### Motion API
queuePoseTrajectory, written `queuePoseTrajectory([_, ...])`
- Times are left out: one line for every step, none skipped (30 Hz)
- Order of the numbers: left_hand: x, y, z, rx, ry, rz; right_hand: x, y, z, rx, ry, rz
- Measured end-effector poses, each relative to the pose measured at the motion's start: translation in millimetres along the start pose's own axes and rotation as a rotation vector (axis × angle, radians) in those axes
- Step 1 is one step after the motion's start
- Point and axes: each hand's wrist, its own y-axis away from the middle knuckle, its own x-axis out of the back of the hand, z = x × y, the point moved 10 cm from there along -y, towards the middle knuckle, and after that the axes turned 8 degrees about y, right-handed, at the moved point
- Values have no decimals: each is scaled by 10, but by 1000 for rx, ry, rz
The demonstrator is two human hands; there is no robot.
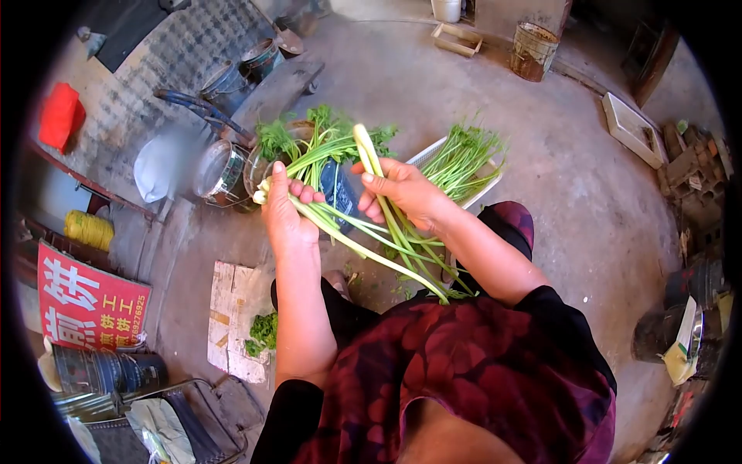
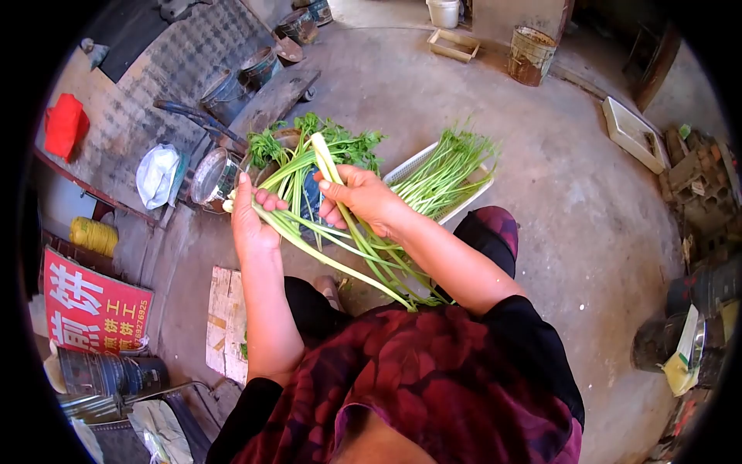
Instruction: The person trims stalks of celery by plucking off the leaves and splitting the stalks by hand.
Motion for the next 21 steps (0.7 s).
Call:
queuePoseTrajectory([-73,55,39,-4,-5,-20,-49,-21,-49,71,45,-56])
queuePoseTrajectory([-119,77,57,-13,-11,-60,-79,-30,-85,119,132,-40])
queuePoseTrajectory([-173,95,84,-25,-18,-101,-129,-6,-135,160,265,-13])
queuePoseTrajectory([-229,118,109,-38,-27,-142,-196,30,-182,176,351,-6])
queuePoseTrajectory([-311,163,147,-75,-68,-190,-256,55,-224,192,435,1])
queuePoseTrajectory([-404,220,180,-112,-112,-238,-308,59,-243,210,507,-12])
queuePoseTrajectory([-476,262,223,-148,-155,-286,-356,60,-258,231,531,-33])
queuePoseTrajectory([-481,253,216,-160,-194,-327,-423,65,-293,281,568,-66])
queuePoseTrajectory([-519,279,210,-177,-216,-359,-487,78,-339,331,604,-97])
queuePoseTrajectory([-549,298,206,-161,-230,-379,-551,83,-358,314,633,-158])
queuePoseTrajectory([-577,316,197,-141,-246,-398,-615,96,-415,296,660,-218])
queuePoseTrajectory([-600,331,212,-138,-243,-423,-665,99,-441,275,687,-278])
queuePoseTrajectory([-617,343,240,-134,-240,-447,-678,83,-503,336,667,-292])
queuePoseTrajectory([-639,361,261,-132,-236,-473,-685,50,-545,399,649,-307])
queuePoseTrajectory([-657,382,272,-135,-234,-477,-707,32,-595,462,632,-324])
queuePoseTrajectory([-678,408,272,-136,-232,-480,-687,25,-694,541,591,-266])
queuePoseTrajectory([-690,425,271,-135,-231,-483,-685,41,-765,592,650,-234])
queuePoseTrajectory([-693,426,276,-131,-239,-496,-680,61,-848,641,707,-200])
queuePoseTrajectory([-705,440,301,-149,-262,-507,-672,81,-910,688,763,-165])
queuePoseTrajectory([-716,466,323,-166,-285,-516,-616,31,-870,631,806,-133])
queuePoseTrajectory([-726,486,343,-184,-306,-525,-611,47,-870,623,809,-136])
